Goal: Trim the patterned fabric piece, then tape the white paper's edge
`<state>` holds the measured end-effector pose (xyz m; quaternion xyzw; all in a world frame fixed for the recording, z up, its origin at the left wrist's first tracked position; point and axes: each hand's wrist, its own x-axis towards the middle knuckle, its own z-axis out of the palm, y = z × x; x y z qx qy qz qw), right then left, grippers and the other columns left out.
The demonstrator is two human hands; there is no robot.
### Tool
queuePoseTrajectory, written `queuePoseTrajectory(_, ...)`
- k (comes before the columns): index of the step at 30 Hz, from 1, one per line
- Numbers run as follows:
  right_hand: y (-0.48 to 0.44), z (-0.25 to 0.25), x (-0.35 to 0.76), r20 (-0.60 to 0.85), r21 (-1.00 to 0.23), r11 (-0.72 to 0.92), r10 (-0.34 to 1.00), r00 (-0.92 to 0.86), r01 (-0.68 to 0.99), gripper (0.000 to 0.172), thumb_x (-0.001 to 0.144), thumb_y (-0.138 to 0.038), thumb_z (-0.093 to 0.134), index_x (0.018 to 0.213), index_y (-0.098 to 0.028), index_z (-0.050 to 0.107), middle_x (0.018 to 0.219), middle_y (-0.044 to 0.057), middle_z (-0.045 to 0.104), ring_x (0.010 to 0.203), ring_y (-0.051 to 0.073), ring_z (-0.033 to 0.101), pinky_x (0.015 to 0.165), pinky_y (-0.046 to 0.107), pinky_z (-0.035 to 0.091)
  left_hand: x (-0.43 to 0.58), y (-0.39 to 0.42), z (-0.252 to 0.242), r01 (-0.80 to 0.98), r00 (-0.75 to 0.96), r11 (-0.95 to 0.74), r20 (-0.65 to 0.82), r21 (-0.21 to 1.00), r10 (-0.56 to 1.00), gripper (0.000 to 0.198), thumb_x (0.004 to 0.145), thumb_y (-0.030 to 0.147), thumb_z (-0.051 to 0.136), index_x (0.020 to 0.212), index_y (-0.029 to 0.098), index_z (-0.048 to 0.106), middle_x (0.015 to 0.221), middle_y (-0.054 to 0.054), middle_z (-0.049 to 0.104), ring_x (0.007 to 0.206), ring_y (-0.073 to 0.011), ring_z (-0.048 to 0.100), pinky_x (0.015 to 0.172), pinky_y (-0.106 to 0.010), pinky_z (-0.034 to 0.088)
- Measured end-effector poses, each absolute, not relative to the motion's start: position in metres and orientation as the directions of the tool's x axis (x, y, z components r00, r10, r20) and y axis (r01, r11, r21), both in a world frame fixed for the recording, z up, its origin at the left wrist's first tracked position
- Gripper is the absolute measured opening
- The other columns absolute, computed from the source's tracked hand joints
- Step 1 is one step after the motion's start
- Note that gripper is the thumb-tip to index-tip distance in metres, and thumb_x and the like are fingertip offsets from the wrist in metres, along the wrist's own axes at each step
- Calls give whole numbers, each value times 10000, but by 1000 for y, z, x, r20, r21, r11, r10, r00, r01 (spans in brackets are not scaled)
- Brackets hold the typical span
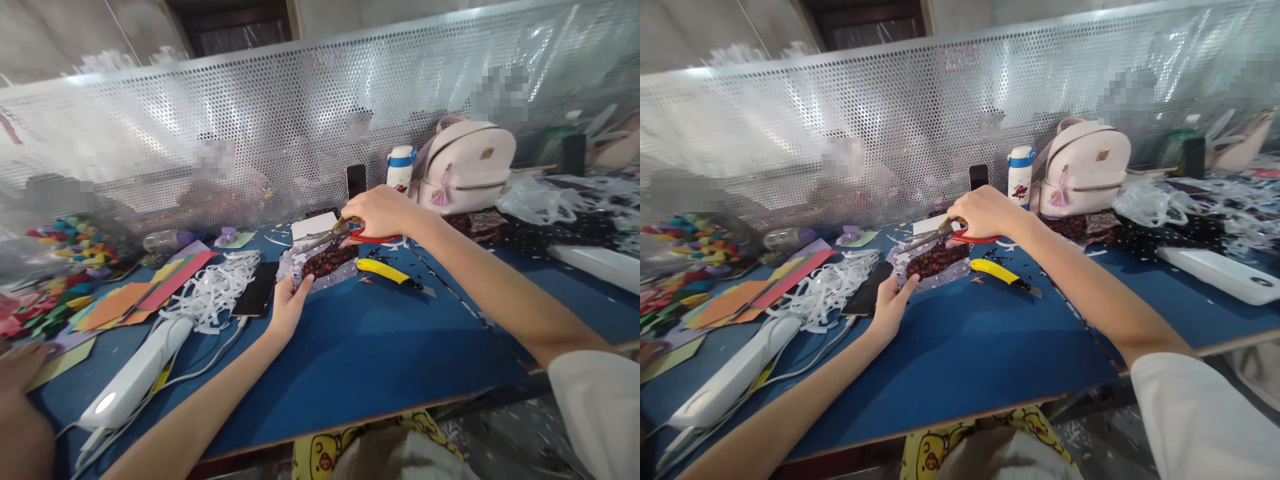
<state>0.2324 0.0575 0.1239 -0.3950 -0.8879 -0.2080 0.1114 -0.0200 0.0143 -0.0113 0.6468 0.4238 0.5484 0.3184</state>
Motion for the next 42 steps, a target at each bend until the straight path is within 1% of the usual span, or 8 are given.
queuePoseTrajectory(5, 58, 122, 229, 343, 290, 609, 654, -674, 738, 489, 867, -674, 513, 829, -212, 669, 818, 53, 704, 704, 188, 587, 577, 318, 218, -18, 11, -8, 160, 46, -423, 421, 892, 906, 413, 770, 551, 754, 648, 185, 606, 546, 19, 463, 562, -144, 427, 561, -265, 389)
queuePoseTrajectory(16, 60, 121, 230, 343, 312, 615, 638, -690, 724, 532, 878, -693, 481, 777, -204, 664, 772, 48, 702, 665, 179, 576, 562, 314, 202, -19, 12, -7, 115, 68, -420, 414, 900, 908, 377, 771, 540, 760, 732, 178, 662, 645, -16, 597, 646, -180, 536, 650, -297, 473)
queuePoseTrajectory(19, 61, 120, 230, 334, 317, 615, 640, -692, 722, 538, 885, -692, 475, 770, -203, 667, 768, 48, 698, 654, 172, 564, 569, 317, 203, -19, 13, -8, 118, 66, -418, 413, 901, 908, 383, 770, 544, 755, 730, 181, 641, 655, -8, 581, 639, -167, 507, 628, -284, 439)
queuePoseTrajectory(24, 61, 120, 229, 314, 317, 602, 662, -680, 733, 566, 873, -724, 481, 755, -205, 672, 738, 50, 688, 624, 166, 541, 576, 317, 207, -20, 14, -10, 135, 44, -404, 401, 905, 915, 503, 747, 566, 764, 578, 201, 463, 556, 42, 376, 540, -113, 319, 528, -264, 267)
queuePoseTrajectory(26, 60, 120, 229, 320, 318, 603, 658, -682, 731, 576, 865, -737, 485, 743, -205, 667, 723, 46, 683, 610, 164, 536, 567, 315, 208, -21, 14, -11, 139, 42, -397, 396, 907, 918, 523, 744, 574, 763, 573, 203, 436, 563, 45, 348, 543, -109, 293, 526, -268, 231)
queuePoseTrajectory(34, 62, 119, 229, 329, 323, 612, 643, -691, 722, 540, 875, -688, 502, 714, -204, 677, 681, 44, 668, 585, 160, 528, 562, 315, 218, -22, 17, -15, 131, 40, -382, 381, 915, 924, 504, 749, 587, 750, 601, 204, 458, 575, 42, 366, 552, -115, 307, 533, -266, 232)
queuePoseTrajectory(37, 63, 118, 229, 324, 333, 605, 647, -690, 723, 533, 879, -676, 495, 728, -202, 686, 689, 50, 674, 597, 164, 540, 564, 315, 215, -22, 18, -17, 123, 46, -382, 379, 916, 924, 479, 759, 589, 742, 628, 200, 497, 587, 36, 406, 562, -120, 339, 544, -264, 265)
queuePoseTrajectory(42, 65, 117, 229, 323, 342, 596, 652, -686, 727, 576, 877, -711, 463, 720, -200, 678, 673, 53, 668, 584, 170, 533, 553, 316, 207, -23, 19, -17, 112, 34, -379, 378, 918, 925, 467, 761, 579, 752, 635, 197, 516, 586, 35, 414, 558, -119, 347, 544, -264, 276)
